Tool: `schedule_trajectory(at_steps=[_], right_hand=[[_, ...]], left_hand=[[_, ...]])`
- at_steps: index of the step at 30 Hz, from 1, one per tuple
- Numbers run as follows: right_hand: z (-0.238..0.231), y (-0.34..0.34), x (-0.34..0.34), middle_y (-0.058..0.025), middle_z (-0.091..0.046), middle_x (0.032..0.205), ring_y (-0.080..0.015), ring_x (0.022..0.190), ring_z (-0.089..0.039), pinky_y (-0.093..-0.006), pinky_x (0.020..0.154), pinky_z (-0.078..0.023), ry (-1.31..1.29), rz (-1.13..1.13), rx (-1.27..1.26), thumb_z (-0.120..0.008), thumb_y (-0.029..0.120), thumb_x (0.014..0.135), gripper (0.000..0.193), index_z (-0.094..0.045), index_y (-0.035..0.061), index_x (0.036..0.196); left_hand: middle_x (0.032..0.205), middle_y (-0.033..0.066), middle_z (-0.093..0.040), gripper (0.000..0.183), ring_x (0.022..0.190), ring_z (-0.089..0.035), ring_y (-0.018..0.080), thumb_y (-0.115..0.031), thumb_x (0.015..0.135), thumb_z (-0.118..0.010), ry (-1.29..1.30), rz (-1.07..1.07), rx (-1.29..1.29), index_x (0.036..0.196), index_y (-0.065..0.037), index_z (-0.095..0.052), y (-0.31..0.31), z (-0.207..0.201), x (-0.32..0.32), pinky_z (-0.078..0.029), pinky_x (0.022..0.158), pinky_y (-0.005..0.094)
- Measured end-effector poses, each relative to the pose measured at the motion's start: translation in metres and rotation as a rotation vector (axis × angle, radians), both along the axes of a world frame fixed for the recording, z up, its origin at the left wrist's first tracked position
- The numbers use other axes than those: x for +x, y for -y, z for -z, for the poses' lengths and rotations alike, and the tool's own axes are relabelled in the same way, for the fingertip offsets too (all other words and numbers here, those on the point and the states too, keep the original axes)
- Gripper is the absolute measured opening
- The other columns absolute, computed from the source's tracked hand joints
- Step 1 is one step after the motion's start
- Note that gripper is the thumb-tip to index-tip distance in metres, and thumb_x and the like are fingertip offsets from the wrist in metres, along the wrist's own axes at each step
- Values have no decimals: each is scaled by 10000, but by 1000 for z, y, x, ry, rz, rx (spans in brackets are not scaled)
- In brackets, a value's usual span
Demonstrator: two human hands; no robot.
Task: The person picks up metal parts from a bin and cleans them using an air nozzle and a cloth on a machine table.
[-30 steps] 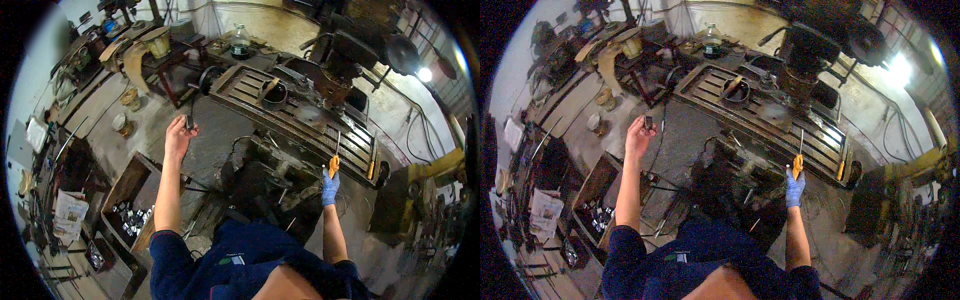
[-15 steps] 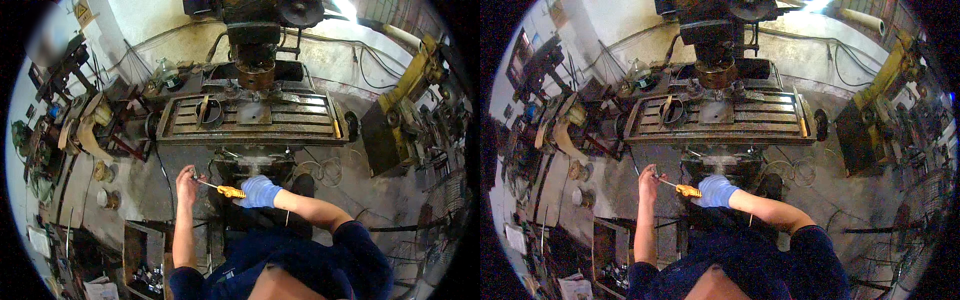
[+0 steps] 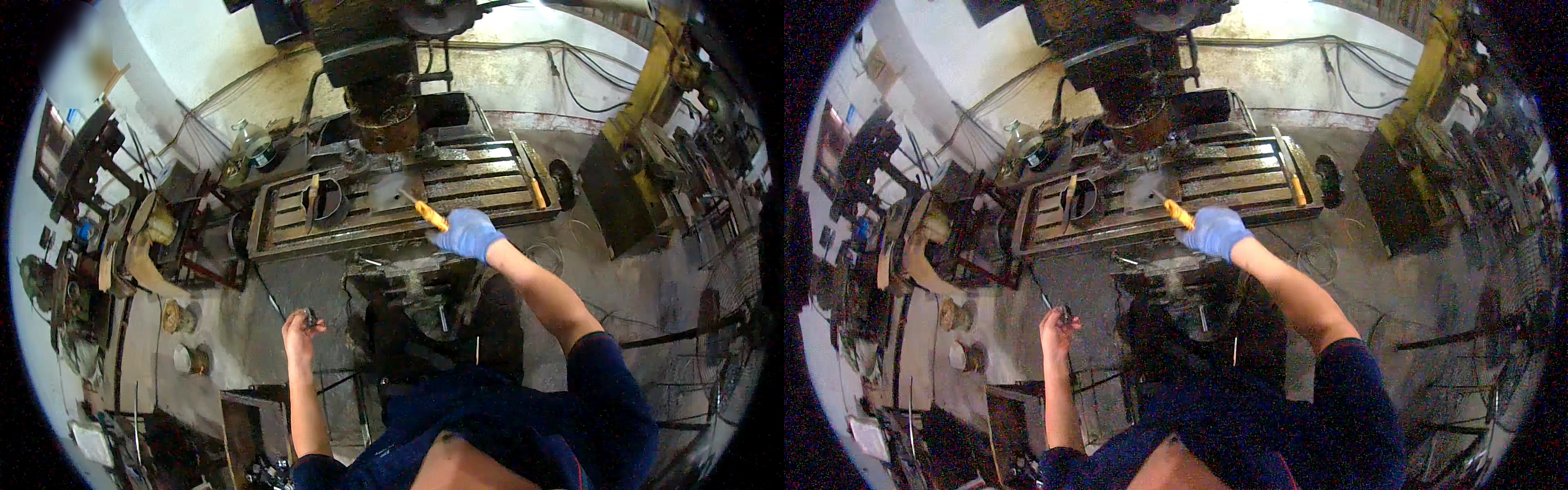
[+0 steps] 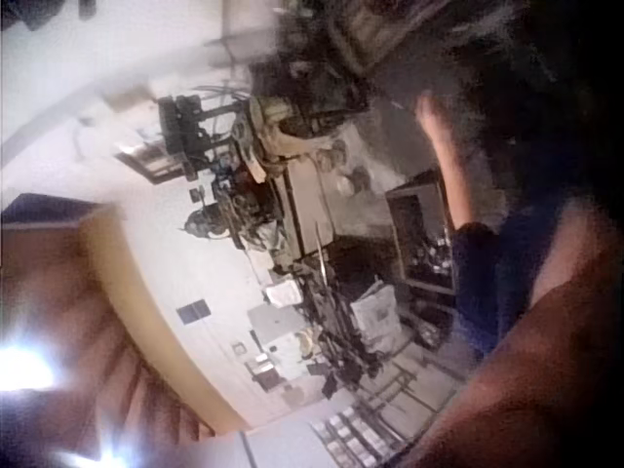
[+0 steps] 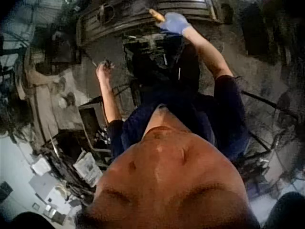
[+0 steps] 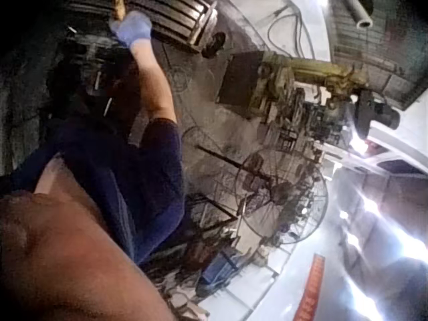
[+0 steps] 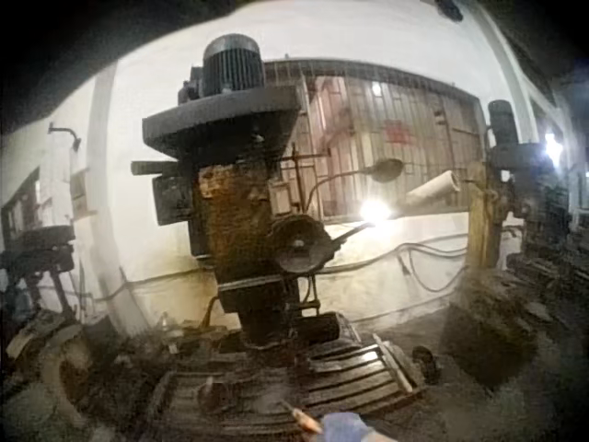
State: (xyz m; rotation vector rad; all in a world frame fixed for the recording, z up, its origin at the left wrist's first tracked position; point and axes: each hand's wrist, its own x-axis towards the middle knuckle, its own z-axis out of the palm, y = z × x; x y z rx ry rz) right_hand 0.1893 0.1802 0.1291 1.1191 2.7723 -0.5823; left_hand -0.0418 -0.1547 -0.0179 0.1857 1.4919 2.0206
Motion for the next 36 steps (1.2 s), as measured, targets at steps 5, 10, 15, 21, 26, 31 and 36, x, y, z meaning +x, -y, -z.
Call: schedule_trajectory(at_steps=[5, 10, 15, 21, 26, 31, 36], right_hand=[[10, -52, -26, -230, -616, 825, -367, 799, -600, -427, 725, -464, -155, 114, -12, -569, 513, 710, 525, -645, 3, 810], [9, -51, -13, -228, -617, 790, -366, 765, -601, -428, 706, -465, -215, 140, -46, -577, 520, 701, 533, -642, -1, 792], [13, -17, 31, -218, -604, 677, -347, 646, -604, -426, 610, -465, -72, -67, -179, -582, 560, 689, 563, -635, 0, 718], [2, 46, 65, -207, -604, 688, -363, 688, -597, -433, 625, -472, 51, -430, -146, -527, 580, 708, 570, -638, 21, 721], [-15, 47, 64, -189, -604, 686, -365, 651, -585, -436, 600, -467, -220, -504, -174, -544, 553, 695, 528, -641, 35, 724], [-8, 34, 39, -194, -607, 702, -365, 697, -587, -434, 625, -466, -123, -581, -56, -598, 495, 660, 474, -637, 33, 755], [-6, 43, 25, -207, -617, 730, -364, 706, -596, -437, 641, -469, -57, -650, -81, -612, 493, 641, 489, -658, 21, 762]], left_hand=[[680, 94, -525, 176, 549, -587, 240, -158, 819, -546, -47, 65, -75, 821, 7, -485, -34, -23, 5, -530, 477, 367], [693, 98, -528, 159, 555, -591, 228, -131, 810, -552, -88, 64, -109, 846, 3, -475, -40, -37, 16, -520, 460, 339], [708, 104, -529, 140, 565, -597, 227, -117, 809, -545, -103, 160, -140, 834, 2, -475, -61, -38, 23, -513, 462, 327], [739, 90, -521, 117, 597, -610, 224, -89, 810, -518, -128, 342, -91, 867, 9, -484, -129, -59, 55, -509, 485, 340], [731, 63, -510, 116, 617, -607, 216, -95, 805, -507, -96, 244, -75, 870, 0, -501, -146, -60, 61, -485, 452, 322], [681, 43, -496, 117, 567, -579, 211, -143, 821, -513, -44, 313, -45, 831, -27, -505, -122, -36, 32, -481, 440, 332], [648, 34, -454, 157, 528, -547, 194, -185, 853, -519, -31, 197, -52, 805, -36, -503, -100, -38, 29, -471, 437, 329]])
